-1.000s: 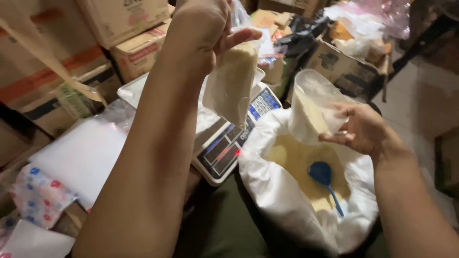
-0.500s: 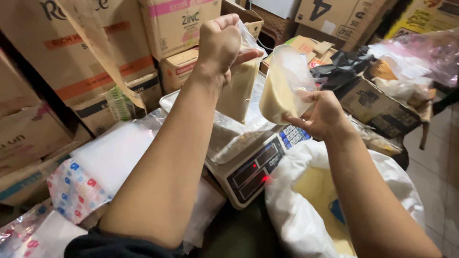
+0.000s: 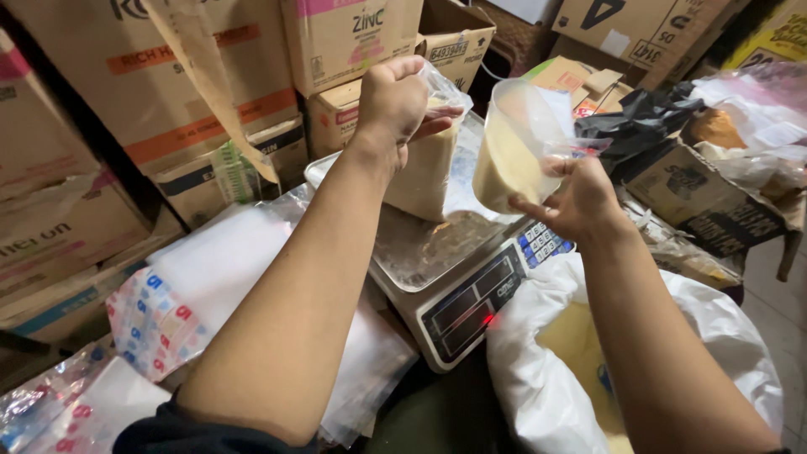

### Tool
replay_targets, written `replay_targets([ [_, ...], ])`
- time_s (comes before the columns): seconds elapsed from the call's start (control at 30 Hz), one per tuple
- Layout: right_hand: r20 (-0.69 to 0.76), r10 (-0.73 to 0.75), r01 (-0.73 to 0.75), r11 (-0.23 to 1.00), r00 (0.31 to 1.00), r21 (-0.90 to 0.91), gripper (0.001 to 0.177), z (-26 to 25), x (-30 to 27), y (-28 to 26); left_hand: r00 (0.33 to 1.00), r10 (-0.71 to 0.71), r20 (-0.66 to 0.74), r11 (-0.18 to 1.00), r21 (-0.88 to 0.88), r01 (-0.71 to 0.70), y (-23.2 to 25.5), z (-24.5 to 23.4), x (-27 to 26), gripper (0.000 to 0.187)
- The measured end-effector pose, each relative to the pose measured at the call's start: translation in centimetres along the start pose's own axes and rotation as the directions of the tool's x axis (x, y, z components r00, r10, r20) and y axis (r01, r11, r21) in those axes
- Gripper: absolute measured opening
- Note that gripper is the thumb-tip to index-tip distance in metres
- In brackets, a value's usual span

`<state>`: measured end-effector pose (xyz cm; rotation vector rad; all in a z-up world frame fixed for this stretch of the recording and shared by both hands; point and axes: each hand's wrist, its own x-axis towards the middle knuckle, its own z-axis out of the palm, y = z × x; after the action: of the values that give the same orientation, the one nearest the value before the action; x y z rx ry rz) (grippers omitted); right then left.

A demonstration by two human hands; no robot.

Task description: The person scoops a yellow powder from a large sack into a small plastic bag placed on a digital scale. They adjust the amount using a scoop to reach a target weight, then tie the bag and set it aside. The process is repeated for multiple bags.

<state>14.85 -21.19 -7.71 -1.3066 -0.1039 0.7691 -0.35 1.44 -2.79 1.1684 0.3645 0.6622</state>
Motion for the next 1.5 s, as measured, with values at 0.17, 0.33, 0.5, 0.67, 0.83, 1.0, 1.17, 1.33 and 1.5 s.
replay_targets([
  [0.17,-0.09,0.003,-0.001,1.0,0.996,0.021,0.057,2.2,0.9,-0.4,0.998,0.055,-0.037,0.985,0.169,-0.048,0.0,-0.4,-0.7,0.039],
  [0.33,-0.144,0.012,0.001,0.996,0.989,0.09,0.059,2.9,1.8,-1.5,0.987,0.093,-0.131,0.928,0.37,-0.039,0.7,-0.4,-1.5,0.041],
  [0.5,-0.094,0.003,0.001,0.999,0.996,0.041,0.054,1.6,2.2,-2.0,0.989,0.076,-0.126,0.9,0.436,-0.013,1.2,-0.4,-1.8,0.038],
  [0.67,-0.1,-0.022,0.023,1.0,0.995,0.003,0.053,1.3,1.9,-2.0,0.99,0.087,-0.109,0.853,0.522,-0.018,1.7,-0.7,-1.5,0.035],
  [0.83,-0.109,-0.032,0.027,0.998,0.993,-0.05,0.056,2.3,0.5,-2.5,0.993,0.092,-0.075,0.873,0.487,-0.044,1.7,-0.8,-1.2,0.029],
  [1.0,-0.181,-0.028,0.024,0.999,0.983,-0.023,0.063,3.3,-1.2,-3.8,0.996,0.081,-0.043,0.883,0.467,-0.052,1.5,-0.9,-0.9,0.023],
  [1.17,-0.126,-0.084,0.06,0.982,0.988,-0.179,0.061,-2.6,-2.0,-5.1,0.996,0.076,-0.036,0.889,0.454,-0.051,1.4,-1.5,-0.7,0.026],
  [1.33,-0.126,-0.006,-0.038,0.937,0.992,-0.348,0.068,-18.2,-4.3,-4.2,0.996,0.079,-0.044,0.9,0.432,-0.052,1.1,-1.7,-0.7,0.028],
  [1.5,-0.156,0.205,-0.233,0.439,0.966,-0.868,0.082,-29.4,-8.6,1.4,0.995,0.083,-0.049,0.91,0.41,-0.056,0.9,-1.5,-0.9,0.026],
])
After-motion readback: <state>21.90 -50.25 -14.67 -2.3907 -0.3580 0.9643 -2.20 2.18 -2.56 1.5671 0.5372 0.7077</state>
